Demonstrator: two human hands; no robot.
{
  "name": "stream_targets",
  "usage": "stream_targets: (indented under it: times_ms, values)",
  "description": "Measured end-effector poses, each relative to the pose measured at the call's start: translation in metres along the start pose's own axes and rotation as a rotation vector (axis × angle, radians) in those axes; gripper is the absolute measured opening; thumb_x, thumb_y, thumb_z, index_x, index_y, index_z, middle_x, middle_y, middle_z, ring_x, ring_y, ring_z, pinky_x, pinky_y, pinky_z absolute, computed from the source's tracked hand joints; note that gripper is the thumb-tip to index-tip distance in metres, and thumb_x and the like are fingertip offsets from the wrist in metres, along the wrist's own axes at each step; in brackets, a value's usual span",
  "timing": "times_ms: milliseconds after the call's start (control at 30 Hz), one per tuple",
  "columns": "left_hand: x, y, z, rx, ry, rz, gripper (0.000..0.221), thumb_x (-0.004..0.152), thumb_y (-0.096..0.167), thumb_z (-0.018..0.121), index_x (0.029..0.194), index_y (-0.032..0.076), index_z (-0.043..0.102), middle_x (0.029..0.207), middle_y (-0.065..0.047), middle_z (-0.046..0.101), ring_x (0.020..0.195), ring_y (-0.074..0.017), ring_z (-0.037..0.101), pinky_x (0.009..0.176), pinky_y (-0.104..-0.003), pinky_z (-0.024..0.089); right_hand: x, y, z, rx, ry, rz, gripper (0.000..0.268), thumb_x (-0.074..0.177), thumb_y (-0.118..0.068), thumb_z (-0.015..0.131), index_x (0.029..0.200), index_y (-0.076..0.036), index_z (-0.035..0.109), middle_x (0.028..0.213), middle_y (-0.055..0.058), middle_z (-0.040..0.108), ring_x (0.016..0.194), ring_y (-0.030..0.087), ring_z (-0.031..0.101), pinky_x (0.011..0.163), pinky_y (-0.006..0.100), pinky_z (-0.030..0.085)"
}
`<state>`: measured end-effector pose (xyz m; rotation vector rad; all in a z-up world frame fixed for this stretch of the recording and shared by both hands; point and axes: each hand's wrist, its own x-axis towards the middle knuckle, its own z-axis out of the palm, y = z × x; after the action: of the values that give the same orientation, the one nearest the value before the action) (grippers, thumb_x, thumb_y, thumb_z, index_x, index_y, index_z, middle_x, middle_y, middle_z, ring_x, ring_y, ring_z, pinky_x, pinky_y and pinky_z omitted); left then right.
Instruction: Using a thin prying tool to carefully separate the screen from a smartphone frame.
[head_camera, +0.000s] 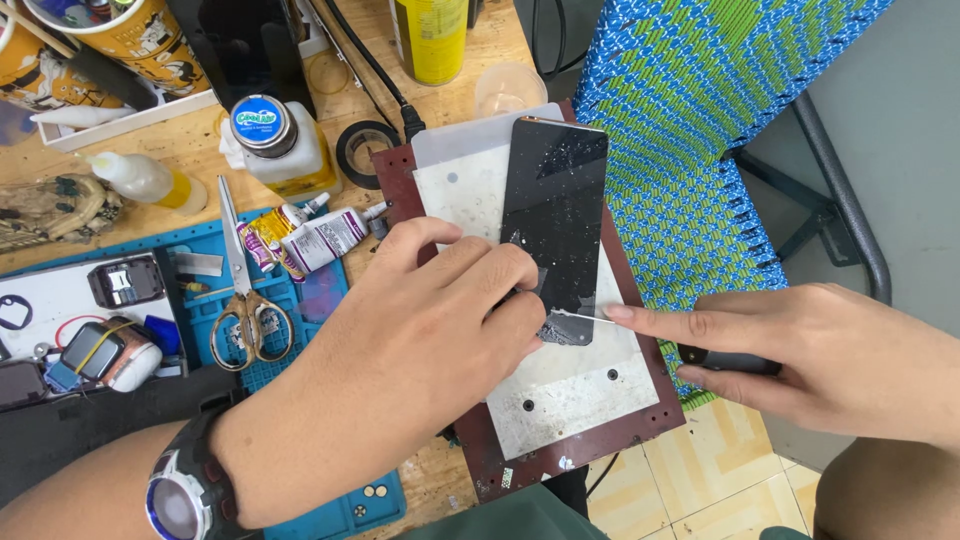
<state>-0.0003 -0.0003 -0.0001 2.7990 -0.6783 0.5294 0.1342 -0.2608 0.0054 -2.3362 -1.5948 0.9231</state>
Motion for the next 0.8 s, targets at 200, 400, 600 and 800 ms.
stream_targets:
  times_ms: [200, 400, 600, 800]
  values:
    - [0.0, 0.001, 0.0, 0.02, 0.013, 0.005, 0.017, 0.091, 0.008, 0.055, 0.075, 0.014, 0.052, 0.09, -0.003, 0.049, 0.075, -0.0189, 0.052, 0.081, -0.036, 0.039, -0.001, 0.001, 0.002, -0.015, 0.032, -0.024, 0.062, 0.081, -0.034, 0.06, 0.14, -0.038, 0.043, 0.072, -0.007, 0.068, 0.055, 0.018, 0.062, 0.053, 0.029, 0.05]
    - [-0.001, 0.003, 0.001, 0.038, 0.041, 0.02, 0.017, 0.088, 0.003, 0.059, 0.075, 0.012, 0.052, 0.092, -0.004, 0.052, 0.083, -0.0215, 0.054, 0.078, -0.035, 0.04, -0.011, -0.006, 0.004, 0.051, 0.2, -0.04, 0.062, 0.078, -0.028, 0.062, 0.138, -0.027, 0.044, 0.093, -0.009, 0.075, 0.061, 0.019, 0.067, 0.06, 0.027, 0.054]
    - [0.003, 0.009, -0.029, -0.071, 0.072, 0.014, 0.015, 0.097, 0.016, 0.062, 0.086, 0.008, 0.054, 0.087, -0.003, 0.054, 0.081, -0.0216, 0.052, 0.074, -0.034, 0.034, -0.076, 0.011, 0.098, 0.12, 0.653, 0.096, 0.071, 0.067, -0.024, 0.073, 0.133, -0.014, 0.048, 0.112, -0.001, 0.07, 0.081, 0.009, 0.073, 0.078, 0.021, 0.051]
    - [-0.003, 0.043, -0.038, -0.299, 0.105, 0.346, 0.013, 0.095, 0.002, 0.046, 0.092, -0.001, 0.058, 0.091, -0.016, 0.058, 0.079, -0.0319, 0.055, 0.067, -0.04, 0.041, -0.084, -0.029, 0.17, 0.587, 0.43, 0.017, 0.058, 0.079, -0.025, 0.07, 0.134, -0.023, 0.05, 0.069, -0.001, 0.067, 0.054, 0.013, 0.06, 0.053, 0.027, 0.051]
